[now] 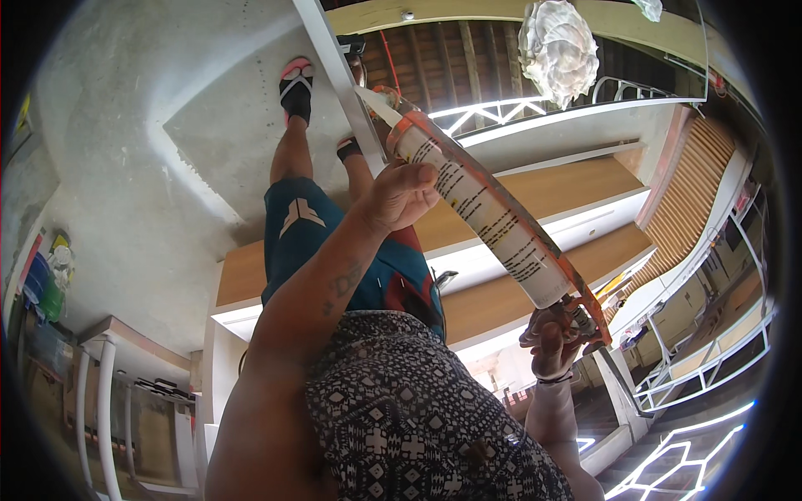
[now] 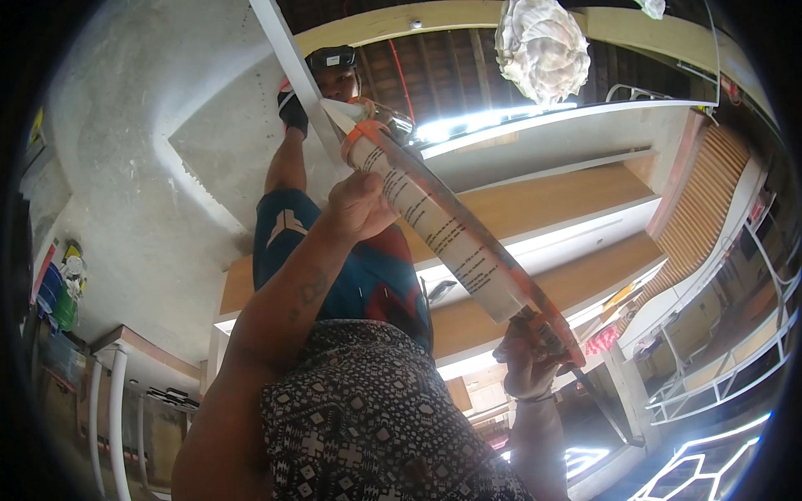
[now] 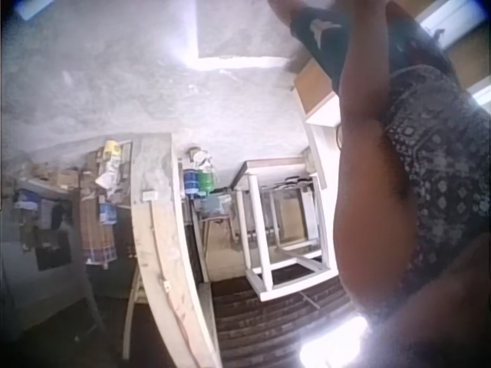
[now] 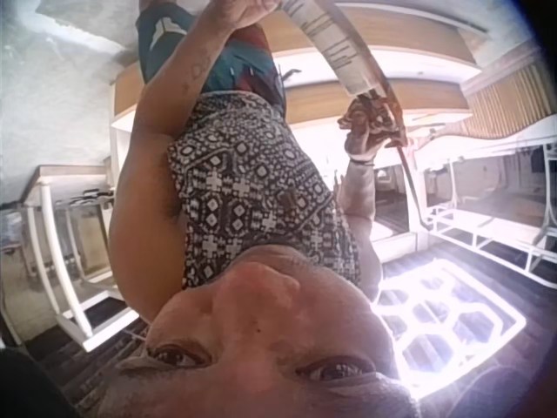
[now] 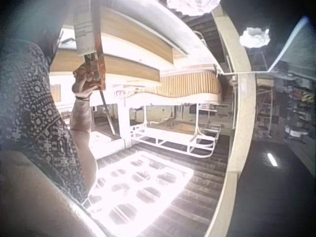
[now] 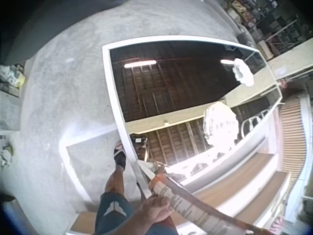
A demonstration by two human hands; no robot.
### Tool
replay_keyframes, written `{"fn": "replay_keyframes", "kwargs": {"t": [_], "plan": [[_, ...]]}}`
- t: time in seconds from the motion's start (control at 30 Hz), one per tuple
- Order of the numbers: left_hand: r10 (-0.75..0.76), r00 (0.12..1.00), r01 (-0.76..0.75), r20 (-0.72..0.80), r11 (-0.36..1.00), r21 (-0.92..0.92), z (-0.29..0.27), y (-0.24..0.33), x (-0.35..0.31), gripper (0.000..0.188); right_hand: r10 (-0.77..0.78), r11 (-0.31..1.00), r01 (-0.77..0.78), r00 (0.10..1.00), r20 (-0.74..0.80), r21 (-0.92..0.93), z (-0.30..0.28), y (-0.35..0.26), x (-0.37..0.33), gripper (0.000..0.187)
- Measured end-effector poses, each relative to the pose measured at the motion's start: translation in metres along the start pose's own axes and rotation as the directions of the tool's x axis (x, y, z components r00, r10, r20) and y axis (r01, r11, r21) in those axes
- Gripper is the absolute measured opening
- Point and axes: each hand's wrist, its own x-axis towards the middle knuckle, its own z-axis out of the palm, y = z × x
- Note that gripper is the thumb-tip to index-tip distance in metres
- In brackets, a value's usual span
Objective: The person applies sealant to the edge of a mirror using a sealant gun and wipes the surface with a cloth.
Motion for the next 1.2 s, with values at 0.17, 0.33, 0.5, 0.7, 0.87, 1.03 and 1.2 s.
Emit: {"fn": "replay_keyframes", "kwargs": {"t": [0.17, 0.33, 0.5, 0.7, 0.87, 1.03, 1.2], "plan": [[-0.018, 0.994, 0.017, -0.108, 1.000, -0.005, 0.010, 0.000, 0.001, 0.030, 0.050, 0.995, -0.053, 0.998, 0.039, 0.086, 0.003, 0.006, -0.003, 0.051], [0.059, 0.991, -0.059, 0.119, 0.998, -0.003, -0.012, -0.005, 0.003, 0.043, -0.048, 0.982, 0.041, 0.998, 0.033, 0.185, 0.014, 0.002, 0.002, 0.053], [0.030, 0.999, -0.030, 0.037, 1.000, -0.008, 0.013, -0.001, 0.002, 0.041, -0.054, 0.997, 0.050, 0.997, 0.055, 0.065, -0.001, 0.017, -0.004, 0.048], [0.010, 1.000, -0.009, -0.030, 1.000, 0.020, 0.020, -0.001, 0.000, 0.041, 0.037, 0.973, -0.024, 0.998, -0.053, 0.227, 0.006, 0.013, -0.007, 0.023], [-0.006, 1.000, 0.006, -0.009, 1.000, 0.010, 0.016, -0.006, -0.002, 0.040, -0.025, 0.997, 0.024, 1.000, 0.016, 0.073, -0.001, 0.012, -0.007, 0.018], [0.033, 0.996, -0.033, 0.085, 0.999, -0.001, -0.008, -0.017, -0.009, 0.044, 0.026, 0.997, -0.026, 1.000, -0.006, 0.066, -0.004, 0.013, -0.013, 0.022], [0.027, 0.998, -0.026, 0.052, 0.999, -0.020, -0.017, -0.027, -0.016, 0.044, 0.056, 0.996, -0.054, 0.998, -0.039, 0.065, -0.004, 0.016, -0.020, 0.026]]}}
